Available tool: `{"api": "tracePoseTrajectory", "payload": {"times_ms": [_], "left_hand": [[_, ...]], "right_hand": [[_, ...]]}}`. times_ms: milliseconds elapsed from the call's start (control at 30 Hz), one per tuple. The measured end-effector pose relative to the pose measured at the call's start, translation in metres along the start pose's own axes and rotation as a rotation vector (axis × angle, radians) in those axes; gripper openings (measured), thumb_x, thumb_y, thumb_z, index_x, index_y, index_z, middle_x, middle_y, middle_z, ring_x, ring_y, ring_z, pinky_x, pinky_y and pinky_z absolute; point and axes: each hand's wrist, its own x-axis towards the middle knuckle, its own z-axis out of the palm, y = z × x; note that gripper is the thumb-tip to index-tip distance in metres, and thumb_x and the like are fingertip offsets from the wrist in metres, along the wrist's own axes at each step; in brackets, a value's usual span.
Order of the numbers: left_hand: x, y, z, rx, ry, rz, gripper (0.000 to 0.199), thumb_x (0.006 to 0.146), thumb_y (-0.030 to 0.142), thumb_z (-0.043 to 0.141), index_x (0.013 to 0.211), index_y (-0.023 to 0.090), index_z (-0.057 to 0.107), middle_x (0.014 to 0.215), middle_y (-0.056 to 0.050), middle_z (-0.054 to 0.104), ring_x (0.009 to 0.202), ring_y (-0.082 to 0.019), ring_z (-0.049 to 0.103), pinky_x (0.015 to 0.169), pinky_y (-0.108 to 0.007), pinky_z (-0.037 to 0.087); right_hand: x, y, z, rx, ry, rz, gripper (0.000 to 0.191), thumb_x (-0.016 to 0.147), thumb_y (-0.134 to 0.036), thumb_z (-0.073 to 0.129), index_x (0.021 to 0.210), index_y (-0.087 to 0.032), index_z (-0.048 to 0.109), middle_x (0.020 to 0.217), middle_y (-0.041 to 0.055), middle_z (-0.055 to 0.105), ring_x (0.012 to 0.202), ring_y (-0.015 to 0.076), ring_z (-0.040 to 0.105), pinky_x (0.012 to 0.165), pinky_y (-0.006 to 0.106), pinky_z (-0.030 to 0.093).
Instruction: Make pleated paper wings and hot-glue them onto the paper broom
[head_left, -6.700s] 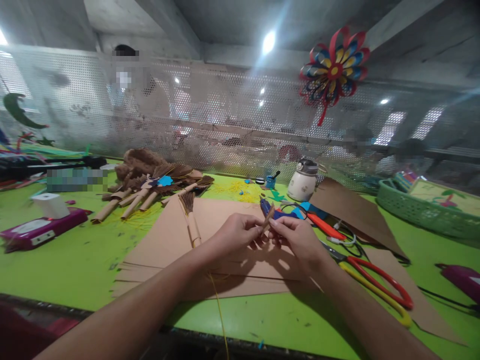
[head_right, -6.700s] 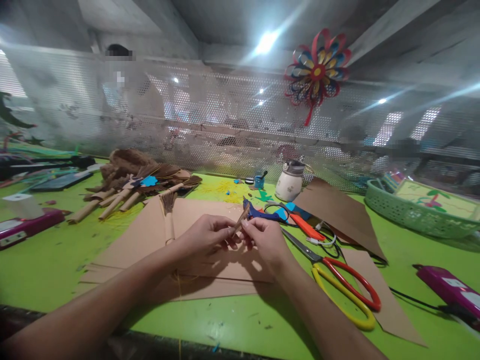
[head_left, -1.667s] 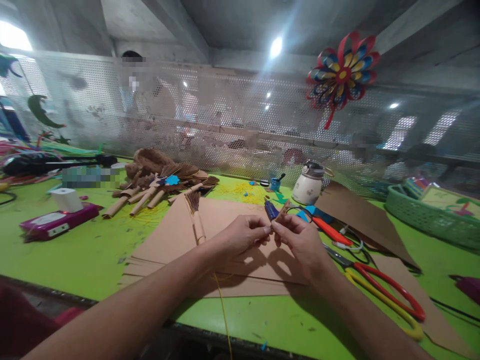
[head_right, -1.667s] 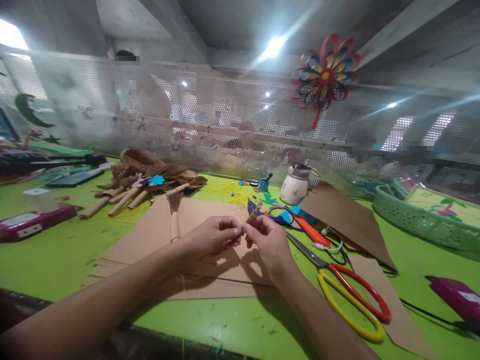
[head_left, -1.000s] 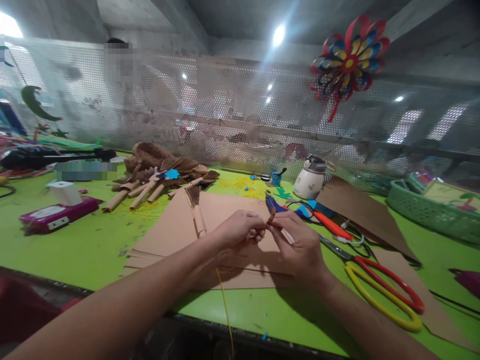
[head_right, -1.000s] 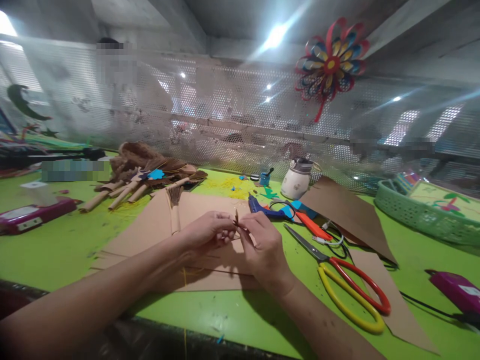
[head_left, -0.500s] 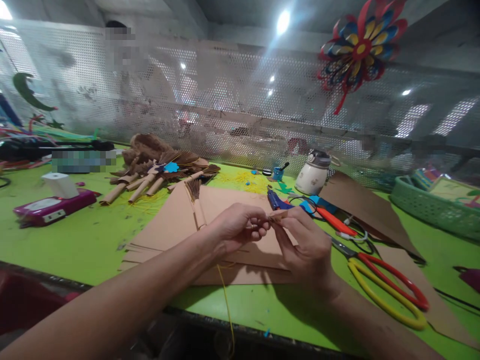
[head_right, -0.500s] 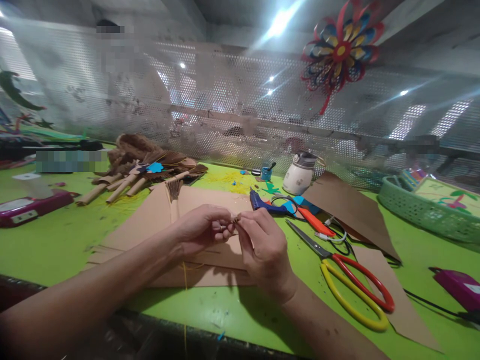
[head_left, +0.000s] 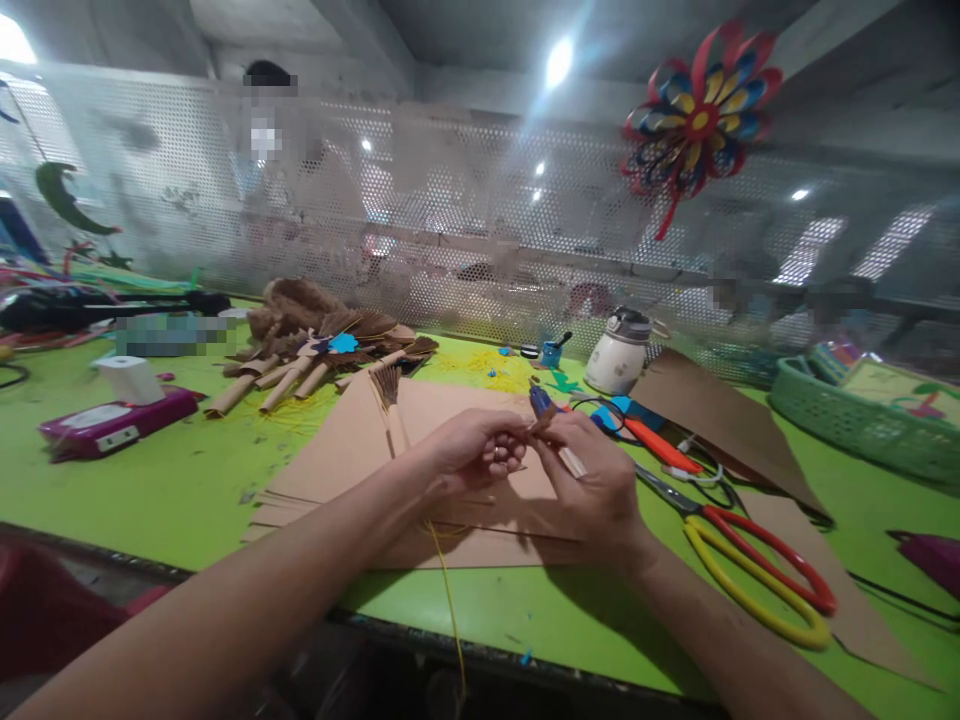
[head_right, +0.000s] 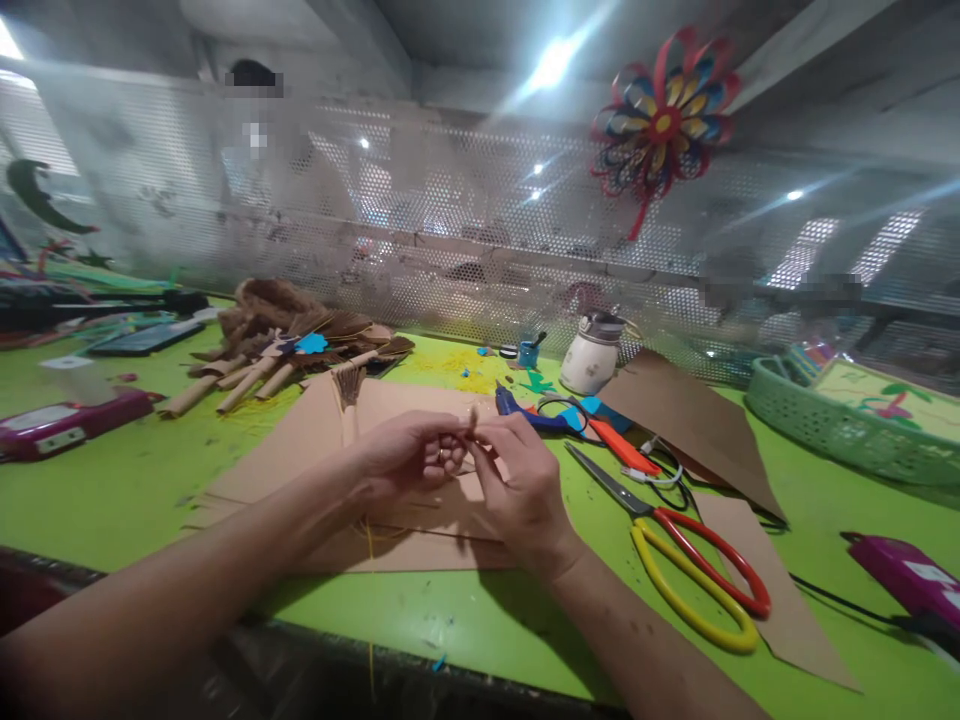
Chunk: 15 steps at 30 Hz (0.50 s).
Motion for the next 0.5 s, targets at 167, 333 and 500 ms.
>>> {"api": "tracePoseTrajectory", "payload": {"times_ms": [167,333,500], "left_hand": [[0.009,-0.005,-0.009,0.192,0.099,0.158,0.025,0.074,0.037,0.056,0.068,0.012,0.055,0.056,0.001,0.050,0.046,-0.006,0.042,0.042,-0.019,0.028],[0.006,-0.003,-0.007,0.436,0.185,0.296,0.017,0.074,0.031,0.056,0.070,0.015,0.053,0.063,0.001,0.055,0.052,-0.008,0.049,0.048,-0.020,0.034],[0.010,0.005,-0.014,0.914,0.344,0.453,0.020,0.080,0.029,0.043,0.079,0.014,0.057,0.075,-0.006,0.063,0.067,-0.013,0.057,0.056,-0.021,0.040]], "right_hand": [[0.008,0.009,-0.005,0.249,-0.052,0.527,0.015,0.079,-0.030,0.056,0.074,-0.016,0.059,0.064,0.0025,0.062,0.055,0.0138,0.055,0.052,0.026,0.045],[0.009,0.026,-0.004,0.226,-0.190,0.660,0.014,0.070,-0.027,0.060,0.074,-0.014,0.063,0.061,0.0016,0.061,0.052,0.0126,0.052,0.048,0.024,0.041],[0.003,0.034,0.005,0.093,-0.182,0.641,0.014,0.067,-0.021,0.056,0.072,-0.014,0.067,0.061,0.0041,0.065,0.054,0.0159,0.057,0.049,0.025,0.041]]}}
